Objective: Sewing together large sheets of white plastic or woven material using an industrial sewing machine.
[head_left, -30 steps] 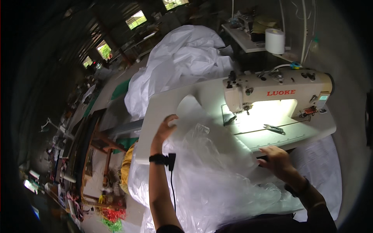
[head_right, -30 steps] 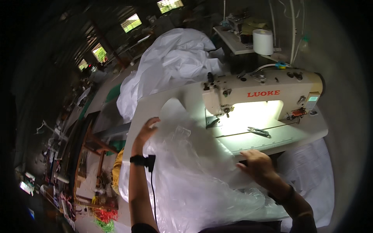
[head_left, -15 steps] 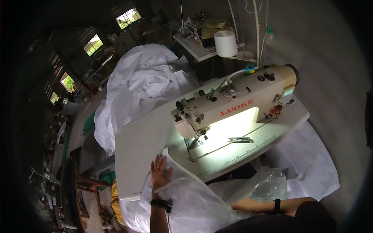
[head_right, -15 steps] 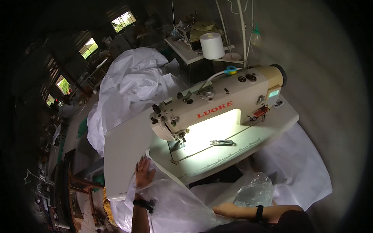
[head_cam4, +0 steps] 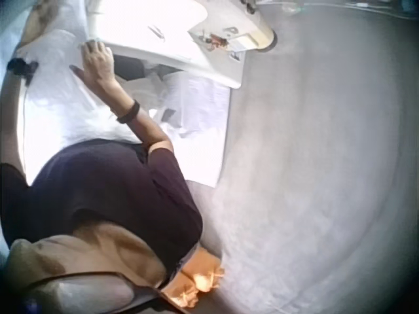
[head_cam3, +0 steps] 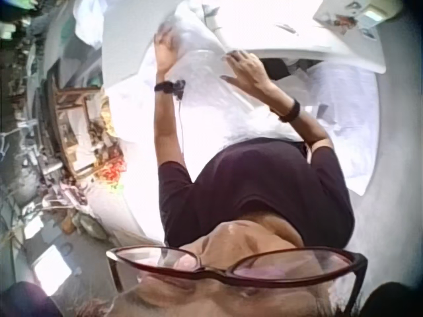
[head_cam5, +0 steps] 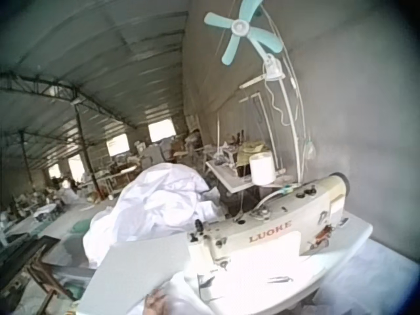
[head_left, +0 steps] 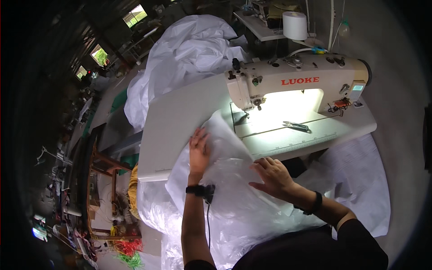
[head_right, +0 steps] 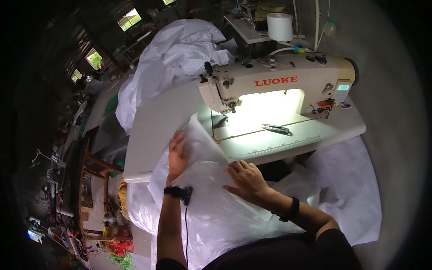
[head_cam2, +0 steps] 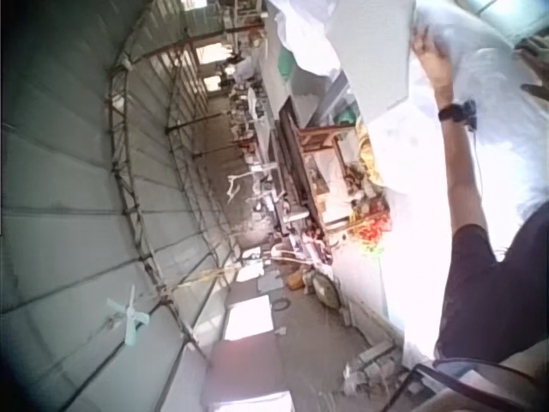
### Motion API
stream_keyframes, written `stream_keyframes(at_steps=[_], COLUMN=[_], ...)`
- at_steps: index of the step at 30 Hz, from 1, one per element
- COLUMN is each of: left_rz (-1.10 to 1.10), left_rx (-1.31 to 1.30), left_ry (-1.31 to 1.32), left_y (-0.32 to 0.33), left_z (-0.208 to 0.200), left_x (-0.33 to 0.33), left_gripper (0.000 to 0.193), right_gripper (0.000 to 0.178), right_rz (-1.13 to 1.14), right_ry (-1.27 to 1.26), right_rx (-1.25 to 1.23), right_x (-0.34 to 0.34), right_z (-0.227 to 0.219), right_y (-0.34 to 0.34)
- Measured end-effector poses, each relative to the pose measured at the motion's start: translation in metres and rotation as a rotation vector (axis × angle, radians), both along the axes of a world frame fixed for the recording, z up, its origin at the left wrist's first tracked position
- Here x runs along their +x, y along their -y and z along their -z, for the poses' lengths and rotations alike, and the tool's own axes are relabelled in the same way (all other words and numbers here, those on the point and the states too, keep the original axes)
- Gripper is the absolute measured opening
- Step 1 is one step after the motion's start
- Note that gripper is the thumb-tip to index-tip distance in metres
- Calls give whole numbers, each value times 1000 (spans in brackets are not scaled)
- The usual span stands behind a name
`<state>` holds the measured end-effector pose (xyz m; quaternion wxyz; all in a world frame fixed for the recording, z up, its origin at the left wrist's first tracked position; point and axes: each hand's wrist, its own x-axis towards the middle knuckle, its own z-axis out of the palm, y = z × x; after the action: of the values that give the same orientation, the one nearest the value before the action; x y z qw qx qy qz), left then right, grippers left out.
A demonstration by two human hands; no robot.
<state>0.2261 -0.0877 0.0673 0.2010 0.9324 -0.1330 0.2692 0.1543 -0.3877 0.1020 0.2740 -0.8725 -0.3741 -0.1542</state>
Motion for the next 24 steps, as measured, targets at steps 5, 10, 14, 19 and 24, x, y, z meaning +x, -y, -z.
stream_keyframes(at_steps=[5, 10, 14, 19, 24], left_rz=[379, 432, 329, -36, -40], left_rx=[-507, -135, -558, -625, -592], left_ry=[-459, -310, -554, -85, 85], left_y=[1, 26, 33, 24, 35], left_z=[-18, -1, -5, -50, -111], left_x=[-18, -22, -17, -10, -22], left_gripper=[55, 35, 12, 2, 4], right_gripper=[40, 48, 44, 44, 50], right_rz=[152, 274, 59, 224, -13], right_ry=[-112, -509, -1016, -460, -365], right_rx=[38, -88, 199, -77, -30], right_x=[3, -18, -19, -33, -42], right_z=[34, 76, 80, 21, 6], right_y=[1, 24, 30, 35, -3])
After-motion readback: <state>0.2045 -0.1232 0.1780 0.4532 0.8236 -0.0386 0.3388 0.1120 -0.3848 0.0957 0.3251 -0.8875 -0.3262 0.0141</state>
